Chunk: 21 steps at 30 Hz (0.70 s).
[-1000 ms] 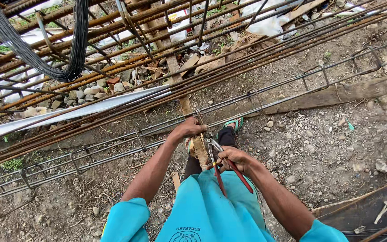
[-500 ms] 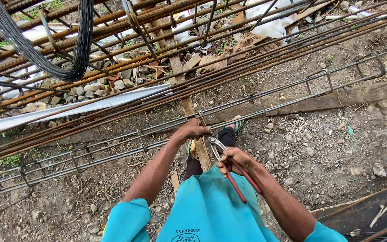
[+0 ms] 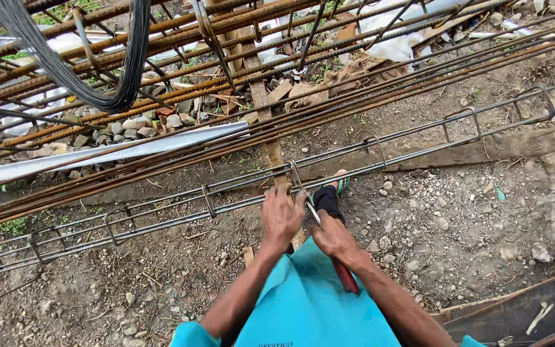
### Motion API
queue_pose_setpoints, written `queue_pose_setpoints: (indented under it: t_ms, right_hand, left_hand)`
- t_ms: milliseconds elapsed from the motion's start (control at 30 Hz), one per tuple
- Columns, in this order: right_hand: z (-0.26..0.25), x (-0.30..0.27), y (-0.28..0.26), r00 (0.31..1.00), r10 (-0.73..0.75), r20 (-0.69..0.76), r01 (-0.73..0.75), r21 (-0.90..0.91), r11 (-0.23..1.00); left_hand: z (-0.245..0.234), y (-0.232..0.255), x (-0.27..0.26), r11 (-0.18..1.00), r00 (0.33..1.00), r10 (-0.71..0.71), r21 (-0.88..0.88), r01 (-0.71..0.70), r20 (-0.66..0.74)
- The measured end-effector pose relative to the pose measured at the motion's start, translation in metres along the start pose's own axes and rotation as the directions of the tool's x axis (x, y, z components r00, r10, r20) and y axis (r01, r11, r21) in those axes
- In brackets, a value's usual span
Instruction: The person uses pliers to twist wire ties around the intersections of a steel rebar grid. They work along the length of the grid, securing the bars together by twisting the wire with the tool.
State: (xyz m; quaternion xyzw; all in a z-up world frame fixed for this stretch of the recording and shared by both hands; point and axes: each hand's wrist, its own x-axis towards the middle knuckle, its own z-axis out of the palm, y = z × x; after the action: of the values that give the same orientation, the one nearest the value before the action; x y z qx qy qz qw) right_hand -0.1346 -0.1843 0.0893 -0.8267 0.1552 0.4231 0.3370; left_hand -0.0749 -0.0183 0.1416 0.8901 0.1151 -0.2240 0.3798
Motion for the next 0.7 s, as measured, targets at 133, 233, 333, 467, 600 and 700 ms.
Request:
queue_pose_setpoints:
  t_ms: [133, 233, 333, 467, 600, 700]
  right_hand:
    - [0.003, -0.027, -0.025, 0.997, -0.033, -0.072, 0.02, -0.169, 0.985]
    - [0.023, -0.033, -0.002, 0.978, -0.017, -0.207, -0.053, -0.33, 0.943]
    - [0.026, -0.048, -0.004, 0.943, -0.165, -0.288, 0.028, -0.427, 0.904]
    - [-0.026, -0.073, -0.028, 0.981, -0.157, -0.118, 0.093, -0.421, 0.902]
    - [-0.056, -0.075, -0.03, 0.989, -0.041, 0.143, -0.001, 0.281, 0.96]
    - [0.003, -0.054, 0.046, 0.88, -0.082, 0.468, -0.409, 0.833, 0.372]
  left_hand:
    - [0.053, -0.018, -0.007, 0.893, 0.935, -0.245, -0.315, 0.321, 0.257]
    - [0.096, -0.009, -0.002, 0.649, 0.915, -0.282, -0.645, 0.403, 0.288]
    - [0.128, -0.015, 0.005, 0.351, 0.84, -0.352, -0.774, 0.528, 0.413]
    - [0.156, -0.027, 0.02, -0.056, 0.826, -0.328, -0.882, 0.468, 0.459]
    - [0.147, -0.037, 0.016, -0.237, 0.839, 0.047, -0.81, 0.536, 0.542]
    - [0.159, -0.053, 0.021, -0.301, 0.824, 0.187, -0.767, 0.566, 0.535]
